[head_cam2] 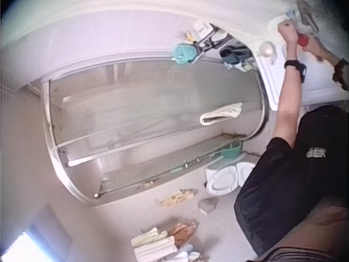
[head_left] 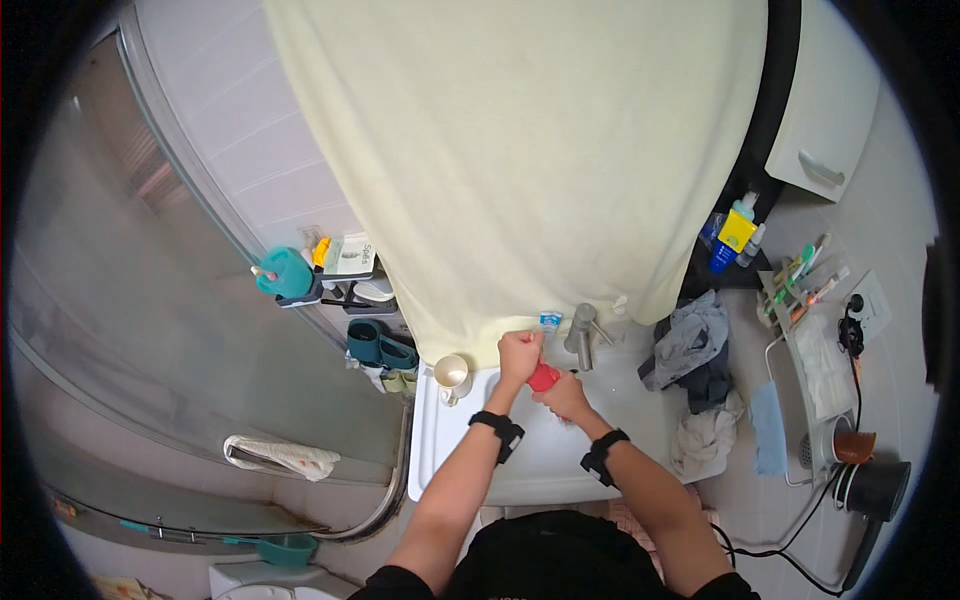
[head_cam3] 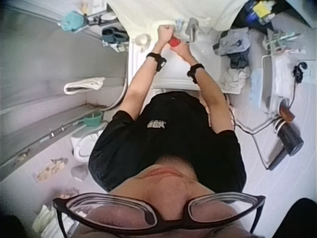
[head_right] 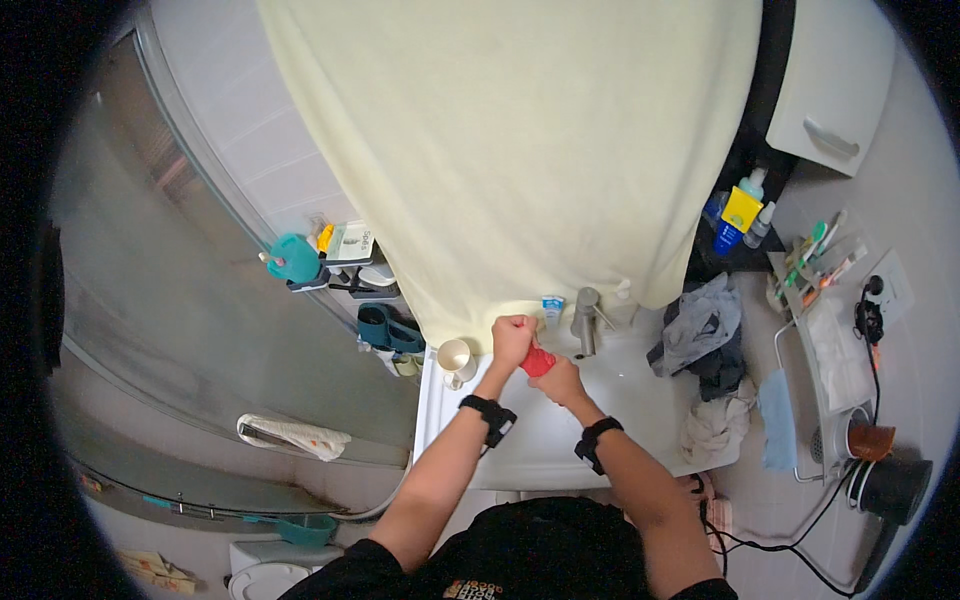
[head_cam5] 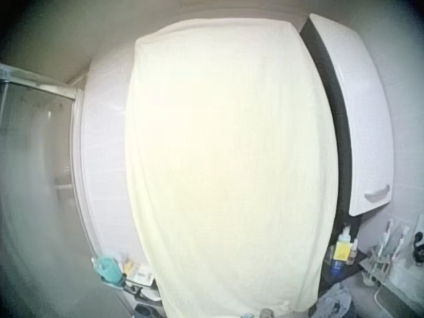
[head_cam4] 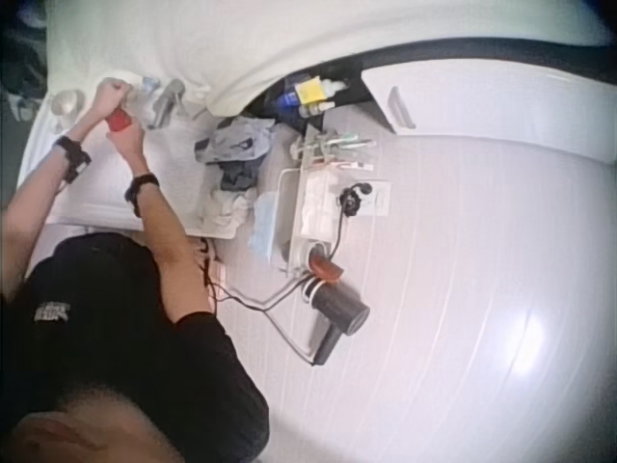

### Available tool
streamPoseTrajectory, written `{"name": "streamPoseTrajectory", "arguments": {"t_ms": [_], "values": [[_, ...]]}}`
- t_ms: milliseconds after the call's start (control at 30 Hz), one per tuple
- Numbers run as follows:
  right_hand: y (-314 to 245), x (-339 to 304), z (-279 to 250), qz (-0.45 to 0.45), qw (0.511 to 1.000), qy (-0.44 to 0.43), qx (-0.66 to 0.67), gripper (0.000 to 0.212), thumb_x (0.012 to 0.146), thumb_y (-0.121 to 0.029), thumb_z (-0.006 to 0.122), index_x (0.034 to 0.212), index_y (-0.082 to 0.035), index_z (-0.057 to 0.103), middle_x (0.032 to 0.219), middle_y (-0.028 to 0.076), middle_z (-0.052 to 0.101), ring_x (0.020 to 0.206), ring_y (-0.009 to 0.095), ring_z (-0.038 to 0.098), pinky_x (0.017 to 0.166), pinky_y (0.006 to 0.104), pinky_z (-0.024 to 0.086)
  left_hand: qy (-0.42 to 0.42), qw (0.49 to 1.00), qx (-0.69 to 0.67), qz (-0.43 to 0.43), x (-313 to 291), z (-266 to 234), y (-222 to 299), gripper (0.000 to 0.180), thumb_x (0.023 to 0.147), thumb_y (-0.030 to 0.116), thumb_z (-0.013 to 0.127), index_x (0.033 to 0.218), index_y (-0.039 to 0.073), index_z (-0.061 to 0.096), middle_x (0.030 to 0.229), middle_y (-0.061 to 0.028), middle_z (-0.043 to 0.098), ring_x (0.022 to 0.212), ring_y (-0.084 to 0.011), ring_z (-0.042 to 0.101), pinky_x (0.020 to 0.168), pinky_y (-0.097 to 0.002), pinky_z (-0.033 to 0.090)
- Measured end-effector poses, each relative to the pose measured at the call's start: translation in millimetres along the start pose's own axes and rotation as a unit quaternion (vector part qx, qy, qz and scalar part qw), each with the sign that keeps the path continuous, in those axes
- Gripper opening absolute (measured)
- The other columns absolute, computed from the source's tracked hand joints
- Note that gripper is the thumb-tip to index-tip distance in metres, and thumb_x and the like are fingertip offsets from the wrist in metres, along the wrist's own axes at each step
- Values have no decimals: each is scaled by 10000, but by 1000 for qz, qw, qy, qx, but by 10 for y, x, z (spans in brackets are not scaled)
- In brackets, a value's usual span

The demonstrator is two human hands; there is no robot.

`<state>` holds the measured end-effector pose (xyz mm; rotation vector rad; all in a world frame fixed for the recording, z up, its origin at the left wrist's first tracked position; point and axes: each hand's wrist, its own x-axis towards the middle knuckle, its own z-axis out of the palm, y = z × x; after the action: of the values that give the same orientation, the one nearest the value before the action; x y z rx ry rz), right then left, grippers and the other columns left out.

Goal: The user rinses a red cloth in a bathroom sink, then carries it to a bedroom and wipes down a yellow desk and a computer keyboard.

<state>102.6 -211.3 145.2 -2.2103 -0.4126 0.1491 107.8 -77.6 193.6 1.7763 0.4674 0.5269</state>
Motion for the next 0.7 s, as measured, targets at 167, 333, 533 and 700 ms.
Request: {"name": "streamPoseTrajectory", "arguments": {"t_ms": [167,333,533,700], "values": [[-721,-190,-827,187,839,-353,370,211,727,-27,705,833,-78,531,572,-12,470,377,54,372,340,228,276,-355,910,-201,-75,141,-621,839,268,832,205,659,696,-20,609,671,-111,637,623,-189,638,664,-331,519],[-1105,-309,-1081,209,673,-537,465,272,774,4,621,994,-68,478,558,-22,424,360,40,315,349,208,239,-556,736,-383,-60,313,-1100,1385,500,807,377,681,1053,-45,575,1026,-273,650,995,-355,644,944,-456,484],[-1001,-398,-1033,261,603,-537,529,298,785,-37,592,1057,-66,472,602,-7,446,356,31,299,349,186,243,-656,501,-564,9,61,-739,1555,581,794,428,665,1184,10,559,1357,-338,462,1301,-462,426,1083,-549,325],[-727,-705,-824,200,453,-565,660,352,776,-33,590,1114,-16,489,663,49,489,360,33,318,338,177,256,-731,381,-534,188,79,-726,1405,239,824,135,657,615,27,614,731,-183,666,722,-289,665,825,-456,517]]}}
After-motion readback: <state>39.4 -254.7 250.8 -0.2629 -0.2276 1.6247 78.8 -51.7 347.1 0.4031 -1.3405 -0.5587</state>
